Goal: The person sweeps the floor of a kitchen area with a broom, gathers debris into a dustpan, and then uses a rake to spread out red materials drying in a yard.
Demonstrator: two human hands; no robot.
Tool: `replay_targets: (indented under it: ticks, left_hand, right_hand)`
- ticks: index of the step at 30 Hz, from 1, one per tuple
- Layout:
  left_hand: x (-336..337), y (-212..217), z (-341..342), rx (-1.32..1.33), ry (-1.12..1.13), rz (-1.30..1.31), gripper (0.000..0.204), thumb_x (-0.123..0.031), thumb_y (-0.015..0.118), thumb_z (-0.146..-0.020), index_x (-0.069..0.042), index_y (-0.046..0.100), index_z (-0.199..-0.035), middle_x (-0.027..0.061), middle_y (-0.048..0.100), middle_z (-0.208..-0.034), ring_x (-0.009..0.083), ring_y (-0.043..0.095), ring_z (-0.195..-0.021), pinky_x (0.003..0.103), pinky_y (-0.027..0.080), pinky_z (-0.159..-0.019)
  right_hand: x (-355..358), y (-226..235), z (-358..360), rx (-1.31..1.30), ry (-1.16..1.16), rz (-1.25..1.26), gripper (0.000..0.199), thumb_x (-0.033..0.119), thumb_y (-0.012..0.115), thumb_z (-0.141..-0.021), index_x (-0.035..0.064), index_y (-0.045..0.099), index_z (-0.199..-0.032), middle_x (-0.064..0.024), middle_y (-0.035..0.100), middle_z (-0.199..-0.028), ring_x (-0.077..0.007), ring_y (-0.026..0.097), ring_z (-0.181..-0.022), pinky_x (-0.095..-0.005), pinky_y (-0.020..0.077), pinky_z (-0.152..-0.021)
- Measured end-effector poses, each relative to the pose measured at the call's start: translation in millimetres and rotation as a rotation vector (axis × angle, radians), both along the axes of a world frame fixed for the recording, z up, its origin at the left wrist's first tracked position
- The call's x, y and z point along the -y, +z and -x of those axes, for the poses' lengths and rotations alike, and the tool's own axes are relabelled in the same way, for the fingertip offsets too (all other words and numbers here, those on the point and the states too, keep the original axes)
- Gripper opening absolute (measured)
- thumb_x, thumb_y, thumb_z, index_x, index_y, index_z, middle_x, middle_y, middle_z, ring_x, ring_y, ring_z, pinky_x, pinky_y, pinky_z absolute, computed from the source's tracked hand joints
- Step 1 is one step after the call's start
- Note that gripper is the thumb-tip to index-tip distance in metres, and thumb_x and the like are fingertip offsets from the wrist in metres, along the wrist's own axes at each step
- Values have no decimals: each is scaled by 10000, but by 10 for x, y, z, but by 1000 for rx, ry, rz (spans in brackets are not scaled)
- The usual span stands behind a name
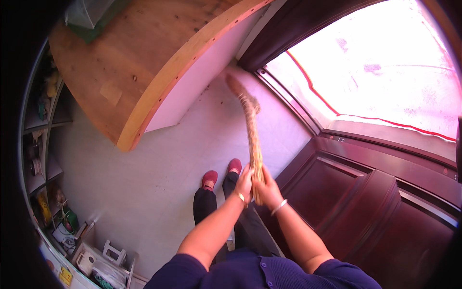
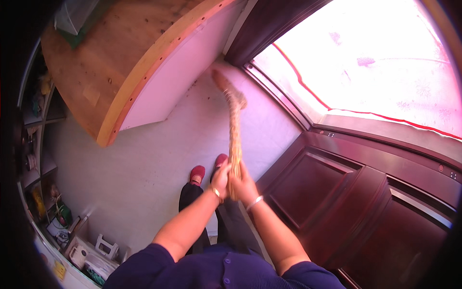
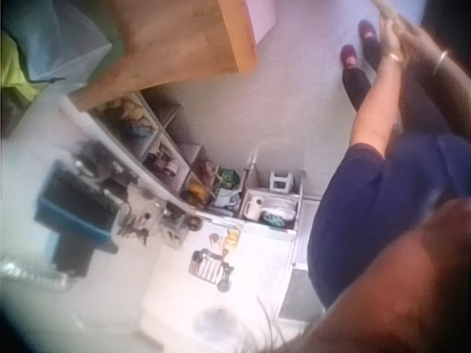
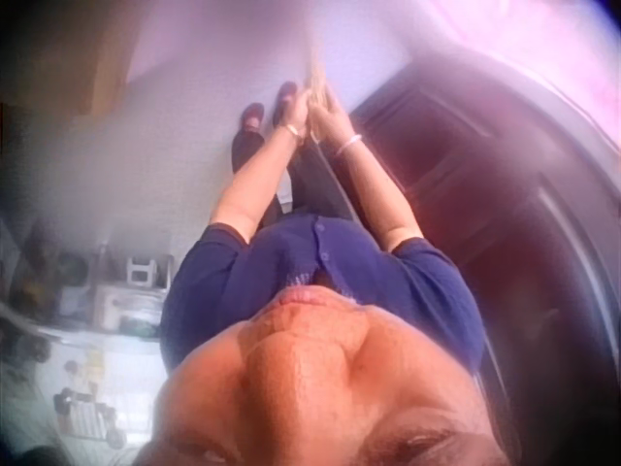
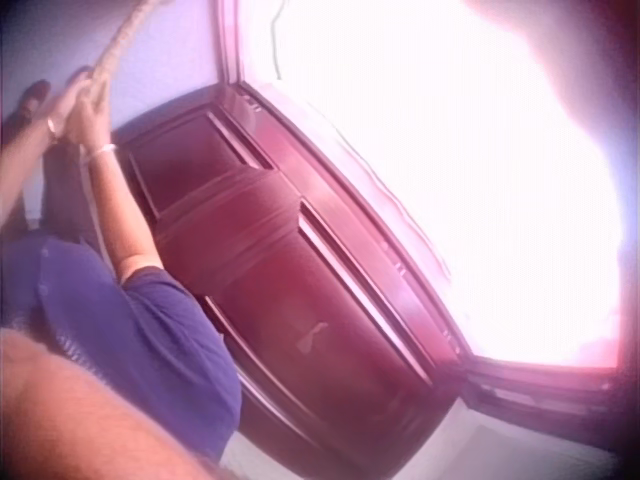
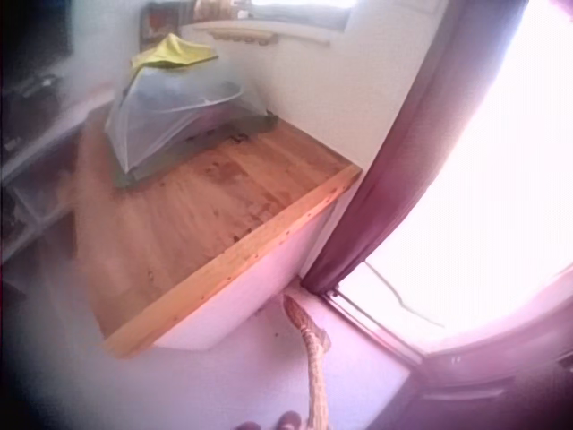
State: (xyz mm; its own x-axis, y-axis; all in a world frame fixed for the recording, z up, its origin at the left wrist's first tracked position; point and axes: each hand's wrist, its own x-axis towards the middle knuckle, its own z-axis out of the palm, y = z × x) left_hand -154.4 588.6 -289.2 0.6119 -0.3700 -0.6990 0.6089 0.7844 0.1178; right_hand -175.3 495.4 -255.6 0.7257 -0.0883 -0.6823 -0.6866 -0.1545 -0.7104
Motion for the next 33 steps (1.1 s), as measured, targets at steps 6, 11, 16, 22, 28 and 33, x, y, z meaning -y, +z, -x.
replay_targets:
  ticks: [6, 11, 16, 22, 28, 33]
  left_hand:
    - [-234, -880, -870, 60, -365, -328, 308, -267, 546, -850, -62, 441, -1055, 78, 540, -874, 178, 559, -750, 353, 493, -650]
    - [-449, -1411, 337, 22, -289, -361, 224, -244, 504, -886, -91, 451, -1040, 59, 546, -795, 176, 572, -626, 337, 508, -570]
    - [-672, -953, 1432, -284, -277, -280, 210, -252, 465, -892, -123, 397, -1042, 77, 518, -796, 246, 576, -683, 461, 521, -613]
    - [-1086, -407, 2293, -525, -449, -116, 270, -308, 410, -908, -82, 479, -1039, 91, 560, -963, 251, 576, -877, 439, 471, -758]
    - [-1315, -3, 3082, -455, -527, -161, 294, -353, 382, -914, -112, 465, -1061, 99, 554, -1023, 266, 576, -923, 477, 481, -749]
    - [-975, 121, 3059, -65, -513, -353, 343, -297, 486, -896, -103, 397, -1164, 72, 529, -1030, 200, 563, -931, 363, 500, -739]
  right_hand:
    - [-349, -603, -791, -122, 167, 70, 678, 191, 527, -801, 109, 191, -1384, -207, 575, -1021, -296, 603, -848, -351, 480, -722]
    - [-527, -516, 94, -185, 653, 357, 778, 291, 497, -785, 114, 42, -1390, -290, 579, -954, -431, 564, -888, -447, 447, -790]
    - [-689, -3, 938, -286, 812, 301, 747, 277, 470, -811, 122, 12, -1381, -304, 581, -889, -417, 592, -790, -467, 468, -719]
    - [-902, 318, 1740, -465, 1015, 287, 630, 269, 411, -846, 199, 98, -1388, -258, 608, -864, -395, 609, -781, -452, 465, -720]
    - [-933, 625, 2628, -380, 912, 202, 673, 305, 490, -816, 174, 162, -1389, -249, 610, -846, -390, 604, -757, -431, 471, -716]
    - [-684, 738, 2878, -257, 593, 284, 661, 291, 567, -800, 197, 253, -1375, -188, 613, -985, -311, 616, -887, -347, 477, -796]
